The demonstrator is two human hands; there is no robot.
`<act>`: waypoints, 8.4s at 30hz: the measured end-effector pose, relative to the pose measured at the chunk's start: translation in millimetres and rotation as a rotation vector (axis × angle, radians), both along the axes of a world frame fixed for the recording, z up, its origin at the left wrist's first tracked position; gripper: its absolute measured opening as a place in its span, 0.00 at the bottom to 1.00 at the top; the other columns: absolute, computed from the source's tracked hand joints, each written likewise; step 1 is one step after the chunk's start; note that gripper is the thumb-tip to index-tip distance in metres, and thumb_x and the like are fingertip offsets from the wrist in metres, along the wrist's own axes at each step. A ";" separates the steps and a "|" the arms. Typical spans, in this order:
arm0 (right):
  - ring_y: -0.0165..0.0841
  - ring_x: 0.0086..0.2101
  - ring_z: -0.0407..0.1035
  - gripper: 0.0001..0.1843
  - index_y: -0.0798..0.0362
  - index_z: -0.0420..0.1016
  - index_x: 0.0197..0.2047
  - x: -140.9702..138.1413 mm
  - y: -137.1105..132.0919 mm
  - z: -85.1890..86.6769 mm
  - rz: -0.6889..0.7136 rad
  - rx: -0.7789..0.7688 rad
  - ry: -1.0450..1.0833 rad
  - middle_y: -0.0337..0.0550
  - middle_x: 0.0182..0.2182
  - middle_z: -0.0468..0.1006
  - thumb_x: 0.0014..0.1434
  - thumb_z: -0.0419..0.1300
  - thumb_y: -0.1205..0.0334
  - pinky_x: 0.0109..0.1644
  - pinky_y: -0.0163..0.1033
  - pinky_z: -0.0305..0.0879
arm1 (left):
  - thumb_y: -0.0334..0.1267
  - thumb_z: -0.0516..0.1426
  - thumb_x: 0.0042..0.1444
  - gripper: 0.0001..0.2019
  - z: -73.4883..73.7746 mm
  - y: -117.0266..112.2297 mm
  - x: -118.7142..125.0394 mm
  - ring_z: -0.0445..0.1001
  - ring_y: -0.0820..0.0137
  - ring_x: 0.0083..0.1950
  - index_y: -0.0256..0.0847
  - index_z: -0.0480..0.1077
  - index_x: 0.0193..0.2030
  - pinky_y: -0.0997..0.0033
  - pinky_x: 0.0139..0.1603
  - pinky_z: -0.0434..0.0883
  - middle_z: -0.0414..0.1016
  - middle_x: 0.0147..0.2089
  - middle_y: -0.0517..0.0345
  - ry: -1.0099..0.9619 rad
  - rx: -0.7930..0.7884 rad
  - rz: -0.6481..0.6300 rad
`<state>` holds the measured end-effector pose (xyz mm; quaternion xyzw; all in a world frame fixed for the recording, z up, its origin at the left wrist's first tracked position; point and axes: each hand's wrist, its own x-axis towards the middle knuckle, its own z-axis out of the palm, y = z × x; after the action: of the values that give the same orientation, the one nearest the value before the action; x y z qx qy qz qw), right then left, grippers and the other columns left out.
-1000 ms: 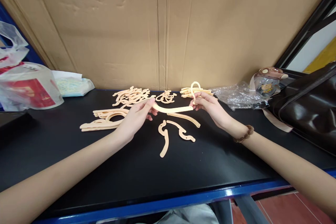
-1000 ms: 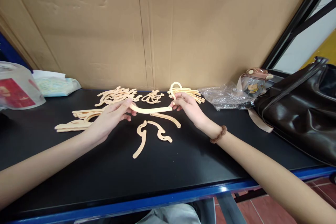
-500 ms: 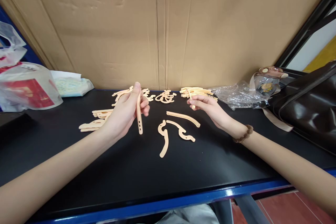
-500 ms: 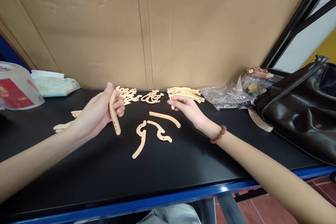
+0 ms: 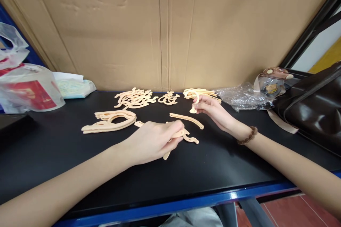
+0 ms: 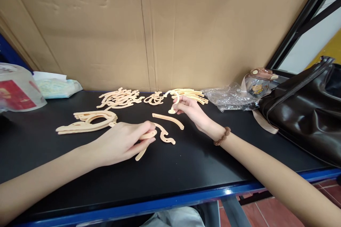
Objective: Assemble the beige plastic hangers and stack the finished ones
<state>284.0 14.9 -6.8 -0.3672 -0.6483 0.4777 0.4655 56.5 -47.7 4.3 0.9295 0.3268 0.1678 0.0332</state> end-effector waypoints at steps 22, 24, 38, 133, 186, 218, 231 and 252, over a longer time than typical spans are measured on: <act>0.29 0.32 0.69 0.14 0.50 0.62 0.38 -6.9 -15.3 4.4 0.419 -0.129 0.014 0.38 0.33 0.77 0.54 0.64 0.66 0.39 0.35 0.63 | 0.45 0.46 0.64 0.08 -13.2 3.0 0.8 0.64 0.71 0.14 0.45 0.58 0.42 0.75 0.19 0.50 0.64 0.18 0.70 -0.042 0.059 0.164; 0.29 0.32 0.69 0.15 0.50 0.61 0.40 -8.0 -17.4 4.7 0.432 -0.143 0.015 0.38 0.33 0.77 0.54 0.64 0.66 0.39 0.35 0.63 | 0.45 0.46 0.64 0.08 -12.9 2.2 1.2 0.64 0.72 0.15 0.44 0.59 0.40 0.74 0.19 0.49 0.64 0.18 0.69 -0.025 0.084 0.159; 0.30 0.33 0.72 0.17 0.51 0.62 0.45 -12.2 -20.2 1.4 0.523 -0.204 0.024 0.39 0.34 0.77 0.55 0.64 0.63 0.42 0.38 0.66 | 0.55 0.46 0.63 0.22 -16.8 2.3 5.6 0.66 0.73 0.18 0.40 0.66 0.30 0.75 0.21 0.50 0.69 0.18 0.63 -0.034 0.117 0.141; 0.31 0.33 0.72 0.13 0.51 0.63 0.38 -24.3 -28.1 -0.2 0.132 0.104 -0.090 0.39 0.30 0.76 0.58 0.62 0.53 0.39 0.38 0.67 | 0.44 0.43 0.63 0.16 5.3 5.1 8.1 0.72 0.65 0.22 0.38 0.67 0.40 0.72 0.21 0.47 0.74 0.22 0.57 0.260 0.241 0.499; 0.32 0.31 0.69 0.08 0.53 0.69 0.33 15.0 8.7 -3.0 -0.064 0.534 -0.872 0.40 0.31 0.75 0.60 0.57 0.58 0.36 0.38 0.63 | 0.45 0.44 0.63 0.17 7.8 17.8 -13.7 0.65 0.72 0.29 0.41 0.71 0.40 0.69 0.33 0.64 0.72 0.33 0.60 -0.434 -0.418 0.358; 0.32 0.33 0.66 0.16 0.55 0.72 0.52 -15.1 -32.5 2.8 0.004 1.212 -1.022 0.42 0.33 0.76 0.69 0.48 0.61 0.36 0.39 0.56 | 0.45 0.45 0.63 0.19 16.0 9.8 -4.6 0.59 0.74 0.25 0.40 0.67 0.26 0.72 0.29 0.56 0.63 0.23 0.65 -0.355 -0.446 0.350; 0.32 0.36 0.66 0.13 0.52 0.75 0.47 -10.7 -29.8 4.6 -0.112 1.307 -1.003 0.40 0.34 0.78 0.69 0.50 0.62 0.50 0.41 0.55 | 0.50 0.47 0.60 0.21 14.7 11.1 -5.4 0.62 0.72 0.28 0.39 0.74 0.31 0.71 0.31 0.61 0.71 0.29 0.60 -0.284 -0.582 0.250; 0.33 0.38 0.64 0.14 0.50 0.75 0.47 -9.5 -29.0 1.5 -0.072 1.398 -1.051 0.38 0.35 0.78 0.67 0.49 0.70 0.56 0.45 0.51 | 0.47 0.45 0.65 0.19 5.2 13.7 -12.9 0.72 0.67 0.44 0.43 0.74 0.36 0.71 0.49 0.66 0.76 0.39 0.60 -0.230 -0.632 0.095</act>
<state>274.5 -14.0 -5.2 -0.1907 -0.9112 -0.2753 0.2400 43.6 -34.0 9.6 0.8320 0.3997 0.1632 0.3483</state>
